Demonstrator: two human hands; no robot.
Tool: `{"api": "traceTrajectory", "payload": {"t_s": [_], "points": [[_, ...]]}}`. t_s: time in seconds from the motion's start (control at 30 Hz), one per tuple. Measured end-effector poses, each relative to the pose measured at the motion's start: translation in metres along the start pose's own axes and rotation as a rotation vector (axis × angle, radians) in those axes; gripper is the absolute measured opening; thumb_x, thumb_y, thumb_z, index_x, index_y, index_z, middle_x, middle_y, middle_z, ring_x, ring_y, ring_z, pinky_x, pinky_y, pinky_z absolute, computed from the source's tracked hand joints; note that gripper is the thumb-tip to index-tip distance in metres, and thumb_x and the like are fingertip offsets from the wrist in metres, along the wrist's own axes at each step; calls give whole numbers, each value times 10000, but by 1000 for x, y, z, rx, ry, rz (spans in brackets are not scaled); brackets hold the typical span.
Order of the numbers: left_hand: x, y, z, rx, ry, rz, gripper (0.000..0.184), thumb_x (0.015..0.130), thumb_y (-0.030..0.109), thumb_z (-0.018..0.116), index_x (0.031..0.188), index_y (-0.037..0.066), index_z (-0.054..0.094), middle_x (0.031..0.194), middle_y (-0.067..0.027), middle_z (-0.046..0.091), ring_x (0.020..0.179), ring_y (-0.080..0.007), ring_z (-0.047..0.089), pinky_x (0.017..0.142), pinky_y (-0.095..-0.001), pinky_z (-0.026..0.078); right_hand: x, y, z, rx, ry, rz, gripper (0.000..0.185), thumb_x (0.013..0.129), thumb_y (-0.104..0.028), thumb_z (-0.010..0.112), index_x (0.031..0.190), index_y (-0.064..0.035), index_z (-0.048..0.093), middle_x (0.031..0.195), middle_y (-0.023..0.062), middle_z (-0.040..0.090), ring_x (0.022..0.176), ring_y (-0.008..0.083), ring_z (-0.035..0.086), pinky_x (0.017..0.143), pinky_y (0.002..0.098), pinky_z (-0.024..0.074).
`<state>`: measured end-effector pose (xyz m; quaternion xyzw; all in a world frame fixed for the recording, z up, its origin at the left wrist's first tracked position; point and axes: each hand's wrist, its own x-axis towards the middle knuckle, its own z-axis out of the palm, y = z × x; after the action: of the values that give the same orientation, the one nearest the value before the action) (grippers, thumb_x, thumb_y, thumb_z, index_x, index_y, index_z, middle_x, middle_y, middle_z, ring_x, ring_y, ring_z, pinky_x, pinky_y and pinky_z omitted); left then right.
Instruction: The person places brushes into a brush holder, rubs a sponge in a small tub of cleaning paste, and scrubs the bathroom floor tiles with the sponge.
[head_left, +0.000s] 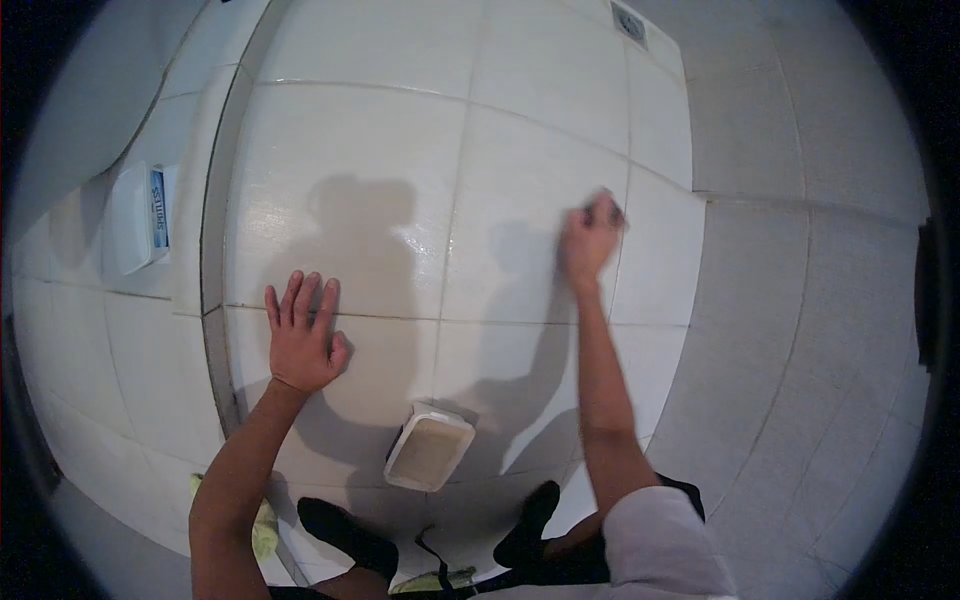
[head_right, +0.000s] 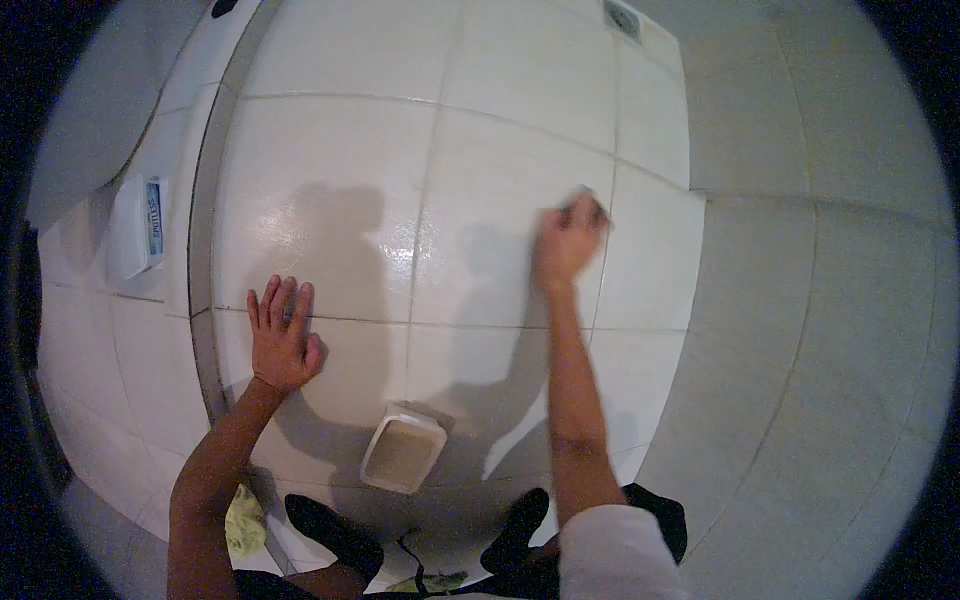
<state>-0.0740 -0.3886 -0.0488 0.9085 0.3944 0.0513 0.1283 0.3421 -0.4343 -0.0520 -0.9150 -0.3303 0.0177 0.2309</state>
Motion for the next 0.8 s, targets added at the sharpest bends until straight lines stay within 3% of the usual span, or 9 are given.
{"api": "traceTrajectory", "payload": {"t_s": [0.07,0.17,0.2,0.23,0.4,0.5,0.67,0.77,0.8], "points": [[0,0,0,-2,7,7,671,750,285,504,1384,84,416,1415,-167,337,1365,-360,256,1111,-609,102,-46,-47,32,95,26,-428,538,712,-87,665,1229,-55,516,1166,219,555,1118,402,493,925,466,407],[-1,-1,-1,-10,1,15,677,742,277,504,1384,84,415,1412,-170,339,1363,-361,261,1110,-609,106,-68,-21,9,69,-119,-569,596,703,-39,655,1280,-111,520,1292,210,519,1224,402,463,950,476,404],[-1,-2,-1,-19,-3,9,679,740,274,501,1385,82,413,1411,-172,341,1362,-362,265,1110,-608,107,-46,14,3,11,-14,-596,542,709,-22,623,1237,-122,557,1267,200,538,1169,410,500,938,486,418],[0,-4,-1,-23,-4,3,679,740,274,501,1385,82,413,1411,-172,341,1362,-362,265,1110,-608,107,-19,24,-21,239,-224,-160,512,718,-30,602,1221,-120,565,1253,207,546,1116,417,527,930,504,416],[0,0,1,-9,37,4,681,737,260,493,1388,77,407,1409,-171,346,1357,-364,276,1107,-614,110,-10,33,-12,-171,6,-413,436,761,-82,536,1196,-96,564,1238,144,574,1129,412,497,939,531,395],[0,0,0,-25,47,14,683,737,264,494,1387,75,407,1404,-171,348,1354,-364,279,1104,-622,109,7,35,-24,-133,-163,-373,475,778,-141,523,1252,-112,540,1313,90,535,1199,414,440,1003,530,344],[2,-1,-2,-42,39,12,684,738,267,496,1389,77,404,1396,-175,356,1353,-369,278,1099,-630,114,-49,36,-18,-125,-12,-538,430,785,-113,513,1211,-69,539,1262,154,544,1178,414,441,950,530,384],[0,-1,-3,-53,27,11,686,735,267,501,1389,83,405,1392,-177,359,1352,-370,280,1097,-631,122,-3,51,-24,-52,-23,-383,404,790,-103,510,1189,-45,539,1202,154,570,1147,416,447,930,525,394],[0,-1,-2,-54,23,-4,686,733,266,504,1389,86,406,1391,-178,361,1350,-371,283,1097,-629,126,21,49,-10,-69,112,-277,388,789,-81,520,1171,-16,539,1109,172,591,1072,405,486,875,515,414]]}}
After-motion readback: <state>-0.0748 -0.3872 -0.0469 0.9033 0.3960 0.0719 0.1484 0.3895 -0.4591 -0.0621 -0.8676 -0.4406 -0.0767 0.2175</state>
